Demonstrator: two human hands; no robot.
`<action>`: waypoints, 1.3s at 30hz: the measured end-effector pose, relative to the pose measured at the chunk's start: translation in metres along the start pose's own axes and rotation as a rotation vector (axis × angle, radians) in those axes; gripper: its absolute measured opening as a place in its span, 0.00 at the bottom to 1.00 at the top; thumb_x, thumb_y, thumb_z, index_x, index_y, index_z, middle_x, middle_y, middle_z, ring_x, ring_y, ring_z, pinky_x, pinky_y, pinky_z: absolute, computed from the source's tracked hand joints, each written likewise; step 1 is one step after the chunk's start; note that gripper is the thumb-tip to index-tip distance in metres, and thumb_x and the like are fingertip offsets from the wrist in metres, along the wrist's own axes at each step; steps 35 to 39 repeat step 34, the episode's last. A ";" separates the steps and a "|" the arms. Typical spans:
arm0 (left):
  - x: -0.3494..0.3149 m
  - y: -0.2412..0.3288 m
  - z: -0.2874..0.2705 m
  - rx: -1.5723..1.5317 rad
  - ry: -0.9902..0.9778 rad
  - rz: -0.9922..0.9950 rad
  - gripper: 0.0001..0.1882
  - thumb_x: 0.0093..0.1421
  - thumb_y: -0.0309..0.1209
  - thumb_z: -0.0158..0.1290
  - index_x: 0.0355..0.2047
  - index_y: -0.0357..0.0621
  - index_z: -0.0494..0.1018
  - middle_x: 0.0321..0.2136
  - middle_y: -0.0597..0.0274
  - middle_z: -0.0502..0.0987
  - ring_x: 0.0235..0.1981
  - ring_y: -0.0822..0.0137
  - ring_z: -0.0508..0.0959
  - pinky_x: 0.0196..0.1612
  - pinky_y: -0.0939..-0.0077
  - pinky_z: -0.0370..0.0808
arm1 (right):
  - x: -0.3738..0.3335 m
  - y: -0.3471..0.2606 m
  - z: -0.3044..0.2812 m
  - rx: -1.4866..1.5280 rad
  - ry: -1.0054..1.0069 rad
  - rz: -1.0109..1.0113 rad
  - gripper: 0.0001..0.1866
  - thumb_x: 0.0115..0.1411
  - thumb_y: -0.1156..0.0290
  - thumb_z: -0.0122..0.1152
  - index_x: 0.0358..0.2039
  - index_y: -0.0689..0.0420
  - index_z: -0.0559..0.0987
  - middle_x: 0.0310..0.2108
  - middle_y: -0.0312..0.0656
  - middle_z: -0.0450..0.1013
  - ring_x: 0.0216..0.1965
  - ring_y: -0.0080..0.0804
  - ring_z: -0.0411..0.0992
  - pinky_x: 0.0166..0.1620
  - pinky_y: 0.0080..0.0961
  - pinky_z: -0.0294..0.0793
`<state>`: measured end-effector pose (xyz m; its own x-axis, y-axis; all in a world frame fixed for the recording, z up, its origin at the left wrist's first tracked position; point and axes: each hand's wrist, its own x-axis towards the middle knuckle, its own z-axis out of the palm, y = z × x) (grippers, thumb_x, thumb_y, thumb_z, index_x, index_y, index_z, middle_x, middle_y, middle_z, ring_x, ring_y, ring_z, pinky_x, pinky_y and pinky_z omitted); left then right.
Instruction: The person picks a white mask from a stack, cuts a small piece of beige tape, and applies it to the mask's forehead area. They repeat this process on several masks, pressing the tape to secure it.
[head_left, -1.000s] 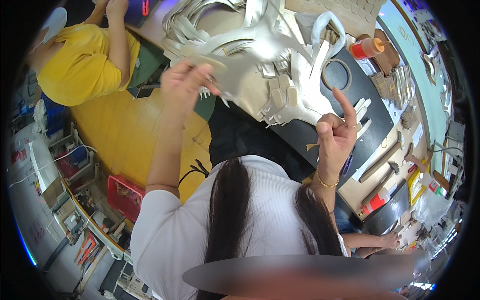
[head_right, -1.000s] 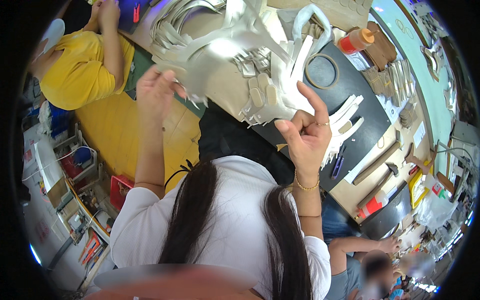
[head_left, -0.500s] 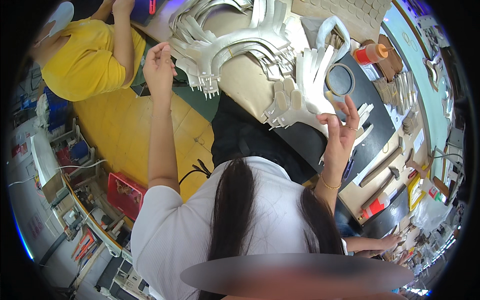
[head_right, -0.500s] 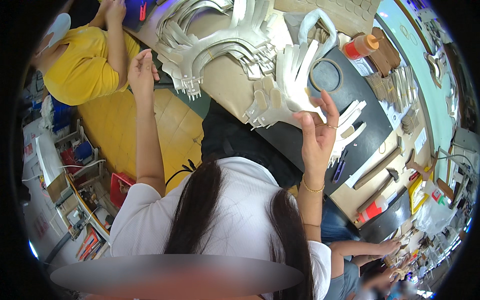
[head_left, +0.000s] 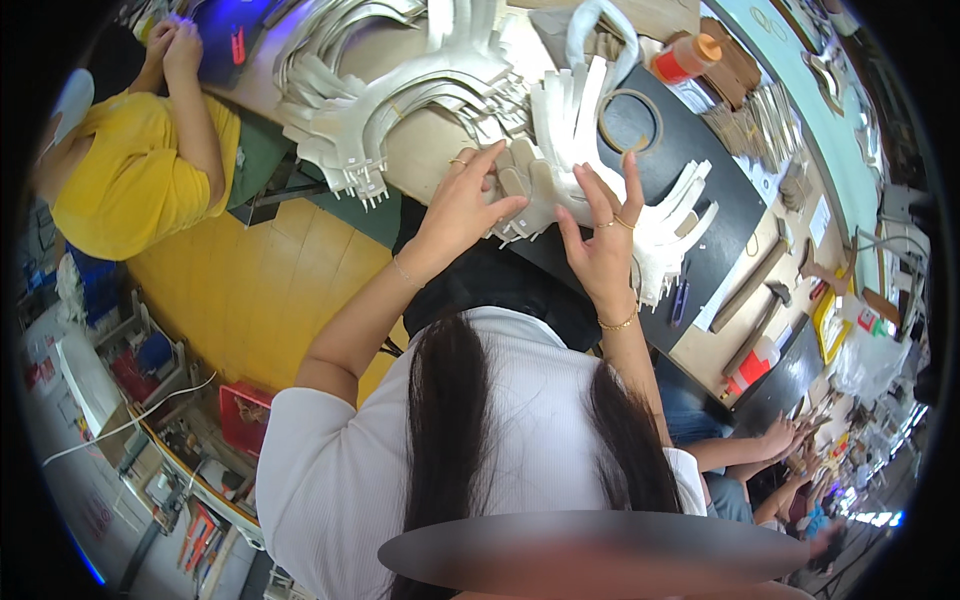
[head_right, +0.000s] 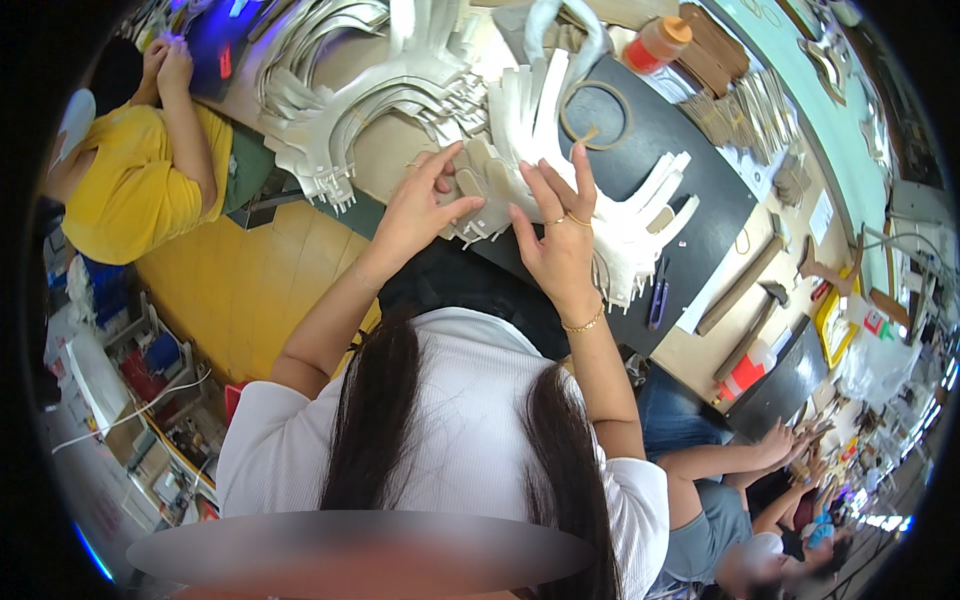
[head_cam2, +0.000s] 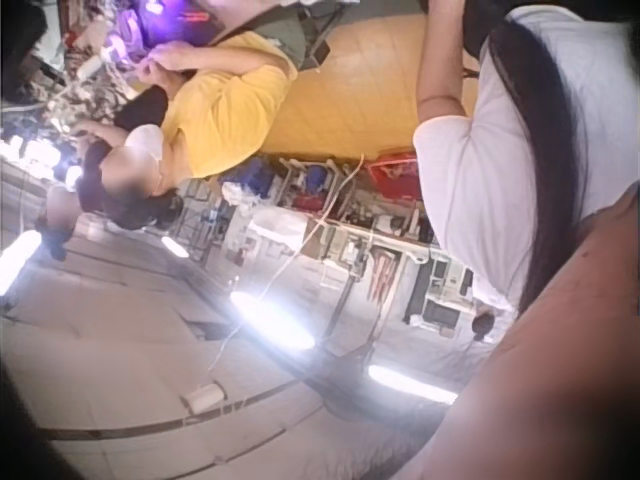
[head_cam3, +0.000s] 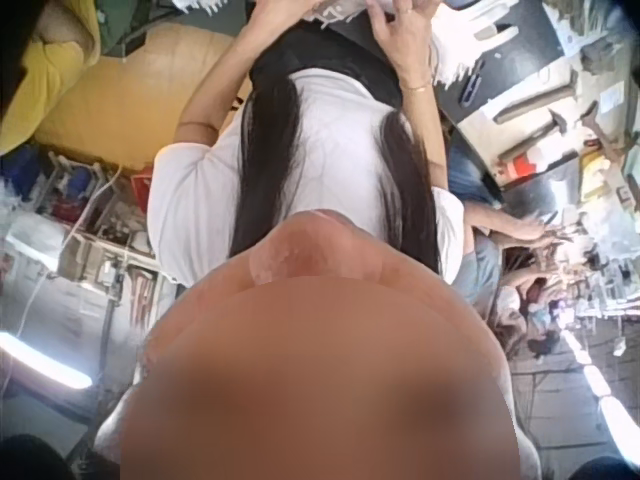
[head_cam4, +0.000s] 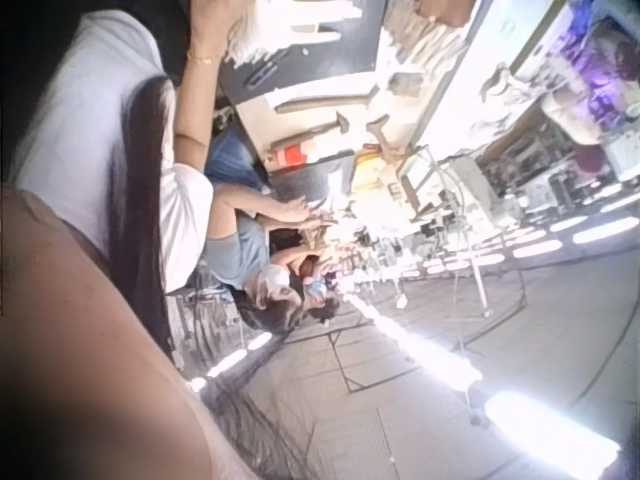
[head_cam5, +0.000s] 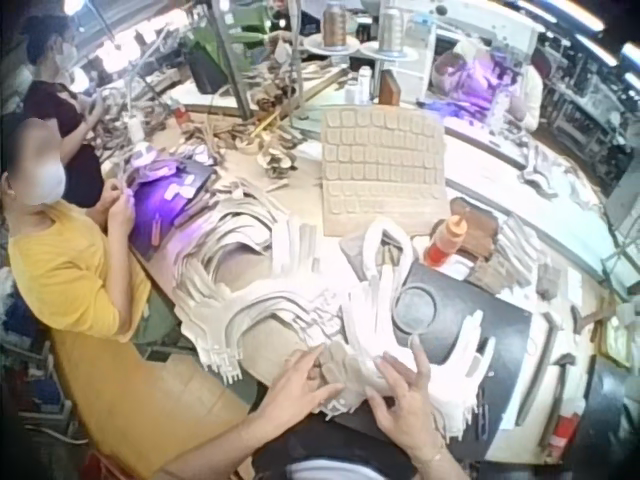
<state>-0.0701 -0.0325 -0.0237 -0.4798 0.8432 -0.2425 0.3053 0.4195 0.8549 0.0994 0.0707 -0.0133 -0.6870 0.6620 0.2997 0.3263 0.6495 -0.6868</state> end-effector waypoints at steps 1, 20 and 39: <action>-0.001 0.002 0.001 0.001 0.005 -0.018 0.39 0.46 0.34 0.67 0.58 0.41 0.65 0.40 0.57 0.68 0.37 0.67 0.69 0.42 0.74 0.70 | 0.000 0.001 0.001 -0.004 0.005 0.001 0.29 0.50 0.79 0.66 0.54 0.52 0.72 0.66 0.51 0.47 0.54 0.43 0.70 0.53 0.32 0.73; -0.013 0.026 0.027 0.172 0.058 0.287 0.29 0.49 0.21 0.61 0.53 0.41 0.65 0.40 0.55 0.71 0.43 0.61 0.71 0.48 0.67 0.68 | -0.001 0.008 0.007 0.093 0.006 0.002 0.24 0.45 0.71 0.72 0.46 0.56 0.79 0.63 0.50 0.56 0.47 0.38 0.74 0.47 0.30 0.76; -0.009 0.042 0.006 -0.791 -0.222 -0.009 0.26 0.56 0.15 0.56 0.54 0.41 0.61 0.37 0.58 0.76 0.40 0.75 0.75 0.44 0.83 0.71 | 0.022 0.003 -0.035 -0.076 0.038 -0.281 0.20 0.44 0.64 0.71 0.40 0.52 0.81 0.56 0.42 0.67 0.34 0.31 0.77 0.40 0.23 0.76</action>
